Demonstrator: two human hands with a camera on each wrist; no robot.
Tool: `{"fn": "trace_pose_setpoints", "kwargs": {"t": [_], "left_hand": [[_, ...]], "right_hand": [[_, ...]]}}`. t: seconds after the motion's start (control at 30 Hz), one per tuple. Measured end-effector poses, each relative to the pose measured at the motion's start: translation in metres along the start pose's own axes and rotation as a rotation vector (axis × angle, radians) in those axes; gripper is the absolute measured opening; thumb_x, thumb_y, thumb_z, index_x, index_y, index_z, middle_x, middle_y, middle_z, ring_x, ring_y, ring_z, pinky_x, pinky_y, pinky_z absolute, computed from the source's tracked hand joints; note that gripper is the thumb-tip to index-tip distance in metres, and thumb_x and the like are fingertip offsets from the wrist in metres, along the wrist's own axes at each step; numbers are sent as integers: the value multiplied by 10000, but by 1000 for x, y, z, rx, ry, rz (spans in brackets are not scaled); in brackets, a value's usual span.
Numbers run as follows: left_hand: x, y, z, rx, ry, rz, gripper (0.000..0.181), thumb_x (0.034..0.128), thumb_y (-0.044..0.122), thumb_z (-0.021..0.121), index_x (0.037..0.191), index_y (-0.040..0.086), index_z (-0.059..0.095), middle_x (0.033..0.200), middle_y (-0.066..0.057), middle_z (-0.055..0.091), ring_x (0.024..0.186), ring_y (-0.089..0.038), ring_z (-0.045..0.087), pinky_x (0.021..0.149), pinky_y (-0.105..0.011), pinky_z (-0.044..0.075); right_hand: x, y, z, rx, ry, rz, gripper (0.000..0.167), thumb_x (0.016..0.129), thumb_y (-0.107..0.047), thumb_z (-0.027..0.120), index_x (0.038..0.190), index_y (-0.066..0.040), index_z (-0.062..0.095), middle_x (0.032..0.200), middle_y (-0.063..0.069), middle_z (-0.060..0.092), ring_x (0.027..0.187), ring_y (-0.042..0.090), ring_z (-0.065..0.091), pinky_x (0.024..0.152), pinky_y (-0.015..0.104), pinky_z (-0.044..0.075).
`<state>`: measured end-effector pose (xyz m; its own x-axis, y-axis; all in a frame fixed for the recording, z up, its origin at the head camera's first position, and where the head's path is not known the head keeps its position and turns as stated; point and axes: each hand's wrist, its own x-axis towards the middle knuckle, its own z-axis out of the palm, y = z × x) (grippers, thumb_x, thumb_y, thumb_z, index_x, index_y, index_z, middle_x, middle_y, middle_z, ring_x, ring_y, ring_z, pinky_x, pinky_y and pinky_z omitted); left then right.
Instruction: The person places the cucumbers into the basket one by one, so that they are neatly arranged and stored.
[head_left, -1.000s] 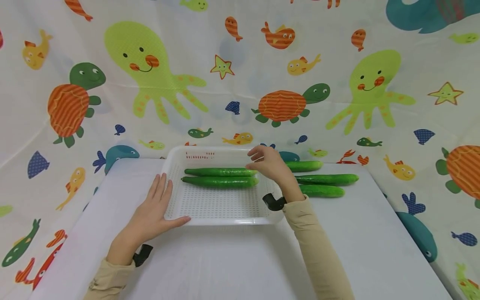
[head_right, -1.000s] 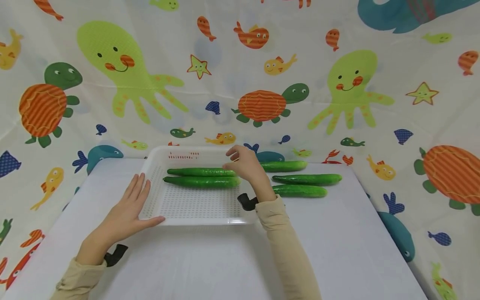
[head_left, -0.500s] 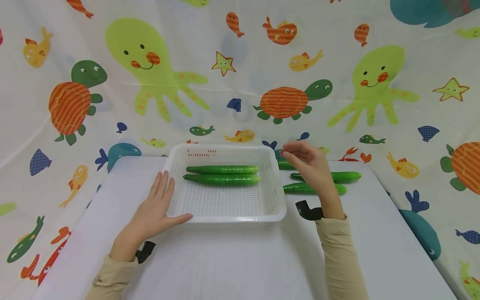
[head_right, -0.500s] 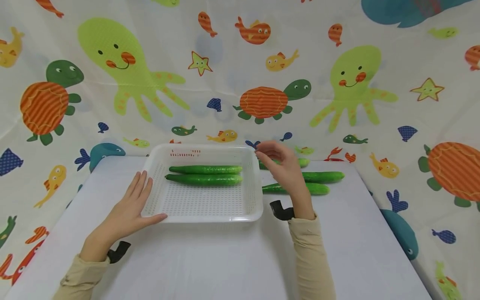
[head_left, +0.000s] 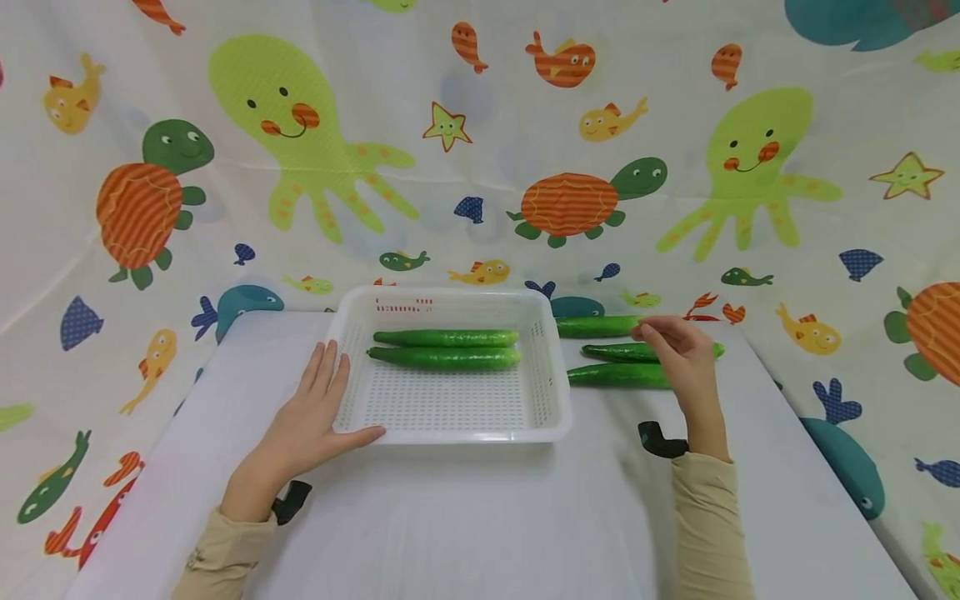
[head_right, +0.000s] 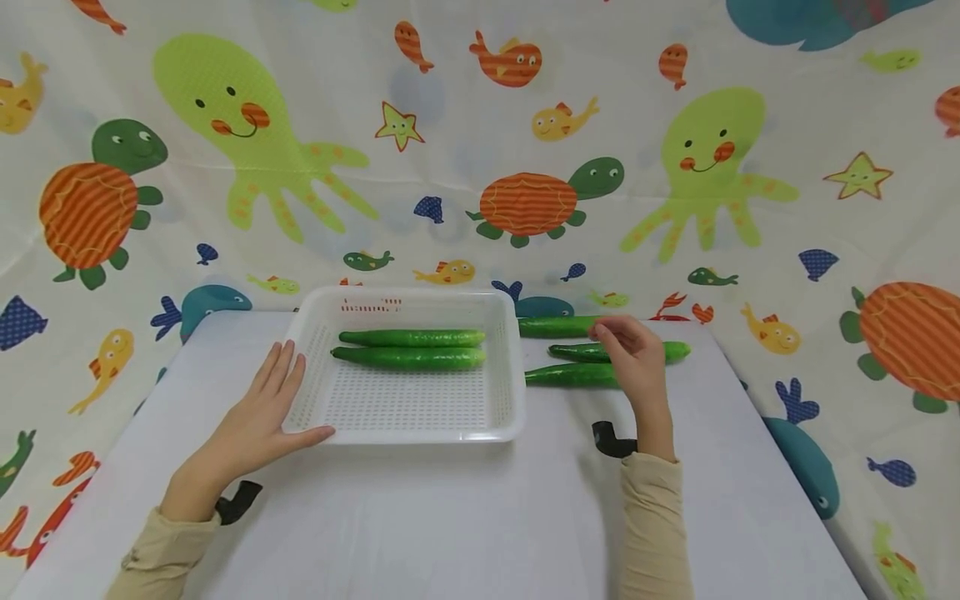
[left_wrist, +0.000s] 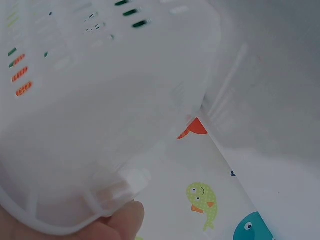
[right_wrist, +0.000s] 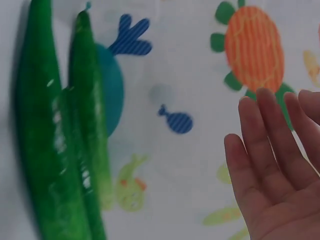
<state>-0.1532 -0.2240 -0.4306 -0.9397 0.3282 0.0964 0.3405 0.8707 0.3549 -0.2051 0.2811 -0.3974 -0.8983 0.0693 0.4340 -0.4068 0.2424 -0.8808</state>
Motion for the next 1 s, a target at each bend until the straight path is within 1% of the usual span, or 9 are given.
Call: {"fn": "trace_pose_setpoints", "kwargs": {"t": [0.1,0.2,0.43,0.57,0.7,0.8,0.9,0.97,1.0], "left_hand": [[2,0,0,-3,3,3,1210,812,679,667,1541,-100,98,1635,-219,-93,1498,-355,-134,1100,-639,254],[4,1,0,-6,9,6,1211,810,676,671,1542,-98,96,1635,-216,-95,1498,-358,-131,1103,-640,248],[5,1,-1,4,7,4,1219,808,688,664,1542,-98,90,1634,-214,-104,1497,-358,-135,1107,-635,245],[5,1,-2,3,7,3,1215,809,686,664,1540,-101,96,1634,-217,-100,1498,-358,-133,1108,-634,244],[5,1,-3,-3,4,2,1210,813,683,663,1541,-100,98,1634,-220,-97,1498,-358,-133,1109,-634,243],[4,1,-3,-4,-3,-4,1211,813,686,661,1541,-102,98,1633,-223,-96,1497,-362,-134,1109,-636,239],[2,1,-3,-5,-7,-7,1212,811,687,661,1539,-105,104,1632,-227,-92,1496,-365,-133,1110,-638,236],[1,1,-3,-5,-4,-5,1211,810,687,663,1539,-104,107,1633,-229,-86,1497,-365,-129,1108,-637,241],[1,1,-2,-5,-4,-5,1211,809,687,664,1540,-103,109,1633,-229,-84,1497,-363,-128,1108,-637,242]], "right_hand": [[-4,14,-11,12,50,57,235,968,-60,634,1108,127,654,970,68,737,907,120,691,849,201,519],[-7,25,-21,1,85,105,247,968,-88,643,1115,110,660,971,26,739,920,103,684,864,193,507],[-15,41,-43,5,179,229,318,965,-146,662,1161,104,651,979,-72,724,965,57,647,856,132,458],[-18,50,-52,-14,214,300,294,972,-151,652,1173,62,670,1004,-119,701,998,36,600,845,121,423],[-21,57,-57,18,255,378,280,971,-160,654,1187,18,682,1025,-132,684,1034,26,548,854,122,386],[-24,61,-60,2,263,444,322,978,-216,648,1234,-22,669,1053,-159,655,1087,15,509,936,159,353],[-28,65,-62,-19,256,499,371,984,-279,636,1286,-64,649,1093,-187,617,1176,45,465,1070,262,296],[-31,68,-63,-23,251,530,390,985,-314,629,1306,-93,641,1121,-198,597,1235,75,431,1121,316,261],[-32,70,-64,-11,253,544,395,984,-316,630,1311,-95,638,1129,-195,591,1258,91,413,1128,314,255]]}}
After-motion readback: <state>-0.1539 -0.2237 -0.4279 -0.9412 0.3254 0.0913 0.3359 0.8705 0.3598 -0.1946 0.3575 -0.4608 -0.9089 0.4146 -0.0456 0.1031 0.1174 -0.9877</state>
